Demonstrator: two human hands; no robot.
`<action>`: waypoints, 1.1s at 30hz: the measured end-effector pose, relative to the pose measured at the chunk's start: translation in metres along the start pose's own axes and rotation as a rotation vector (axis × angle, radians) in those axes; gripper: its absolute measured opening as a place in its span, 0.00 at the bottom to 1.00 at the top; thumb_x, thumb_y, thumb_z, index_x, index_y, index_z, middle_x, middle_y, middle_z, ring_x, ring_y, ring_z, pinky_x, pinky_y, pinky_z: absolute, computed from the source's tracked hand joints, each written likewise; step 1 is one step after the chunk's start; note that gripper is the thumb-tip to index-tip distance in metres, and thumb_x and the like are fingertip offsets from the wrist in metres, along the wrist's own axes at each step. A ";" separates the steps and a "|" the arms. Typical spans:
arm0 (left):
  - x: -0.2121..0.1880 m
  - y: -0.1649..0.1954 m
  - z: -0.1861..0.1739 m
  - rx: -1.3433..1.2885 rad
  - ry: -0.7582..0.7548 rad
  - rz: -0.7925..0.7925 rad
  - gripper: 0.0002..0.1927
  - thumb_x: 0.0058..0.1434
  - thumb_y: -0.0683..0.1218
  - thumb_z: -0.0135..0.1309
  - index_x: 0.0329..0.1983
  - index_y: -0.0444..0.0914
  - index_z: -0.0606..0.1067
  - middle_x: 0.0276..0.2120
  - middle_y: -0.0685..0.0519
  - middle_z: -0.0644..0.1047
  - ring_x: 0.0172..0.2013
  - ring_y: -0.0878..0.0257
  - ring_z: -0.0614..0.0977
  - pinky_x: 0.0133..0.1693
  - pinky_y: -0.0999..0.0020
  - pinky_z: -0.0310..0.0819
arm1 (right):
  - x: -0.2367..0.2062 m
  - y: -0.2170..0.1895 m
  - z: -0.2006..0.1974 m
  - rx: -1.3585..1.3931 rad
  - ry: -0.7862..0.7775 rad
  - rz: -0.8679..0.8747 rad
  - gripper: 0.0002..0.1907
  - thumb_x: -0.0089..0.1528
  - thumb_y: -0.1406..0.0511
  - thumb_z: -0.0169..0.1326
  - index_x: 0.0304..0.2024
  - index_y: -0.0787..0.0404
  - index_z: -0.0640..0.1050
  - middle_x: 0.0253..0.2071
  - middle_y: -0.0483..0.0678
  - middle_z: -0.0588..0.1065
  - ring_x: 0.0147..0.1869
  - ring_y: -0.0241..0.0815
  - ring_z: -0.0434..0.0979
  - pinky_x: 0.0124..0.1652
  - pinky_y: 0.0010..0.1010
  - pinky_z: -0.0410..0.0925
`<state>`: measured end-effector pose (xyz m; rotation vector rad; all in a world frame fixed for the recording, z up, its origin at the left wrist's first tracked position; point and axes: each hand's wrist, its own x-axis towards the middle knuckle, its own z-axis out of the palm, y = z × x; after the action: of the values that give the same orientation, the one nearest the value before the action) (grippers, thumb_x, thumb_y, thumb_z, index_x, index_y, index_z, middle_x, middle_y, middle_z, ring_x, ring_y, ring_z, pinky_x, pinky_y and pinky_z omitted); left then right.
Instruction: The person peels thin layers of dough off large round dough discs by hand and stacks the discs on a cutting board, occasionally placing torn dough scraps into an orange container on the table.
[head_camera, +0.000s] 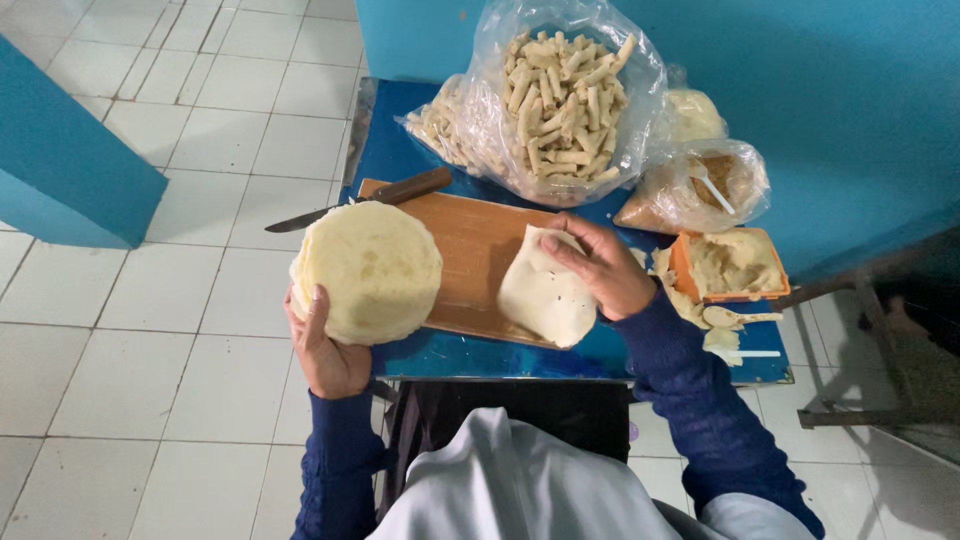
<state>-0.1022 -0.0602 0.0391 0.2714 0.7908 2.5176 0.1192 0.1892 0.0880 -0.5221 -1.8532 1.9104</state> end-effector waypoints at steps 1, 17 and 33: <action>-0.002 -0.001 -0.001 -0.005 0.006 -0.026 0.25 0.71 0.45 0.52 0.69 0.38 0.61 0.63 0.44 0.70 0.62 0.50 0.75 0.60 0.50 0.74 | 0.005 0.009 -0.002 0.033 -0.012 0.047 0.10 0.68 0.62 0.55 0.48 0.60 0.77 0.41 0.38 0.77 0.45 0.27 0.76 0.45 0.23 0.70; -0.017 -0.027 0.015 -0.076 -0.064 -0.180 0.33 0.71 0.56 0.44 0.75 0.37 0.57 0.68 0.45 0.67 0.66 0.50 0.71 0.63 0.49 0.68 | 0.027 0.020 0.001 -1.490 0.371 -0.480 0.15 0.58 0.65 0.61 0.48 0.53 0.83 0.37 0.49 0.79 0.40 0.53 0.76 0.41 0.38 0.68; -0.044 -0.060 0.029 0.724 -0.200 0.342 0.22 0.81 0.47 0.37 0.75 0.39 0.56 0.70 0.44 0.63 0.68 0.56 0.70 0.67 0.62 0.66 | 0.010 0.017 0.118 -0.305 -0.016 -0.211 0.05 0.66 0.66 0.60 0.40 0.62 0.79 0.34 0.44 0.78 0.36 0.32 0.77 0.38 0.24 0.71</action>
<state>-0.0318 -0.0253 0.0258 0.9484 1.6592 2.3353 0.0459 0.0956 0.0758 -0.3862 -2.1317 1.5110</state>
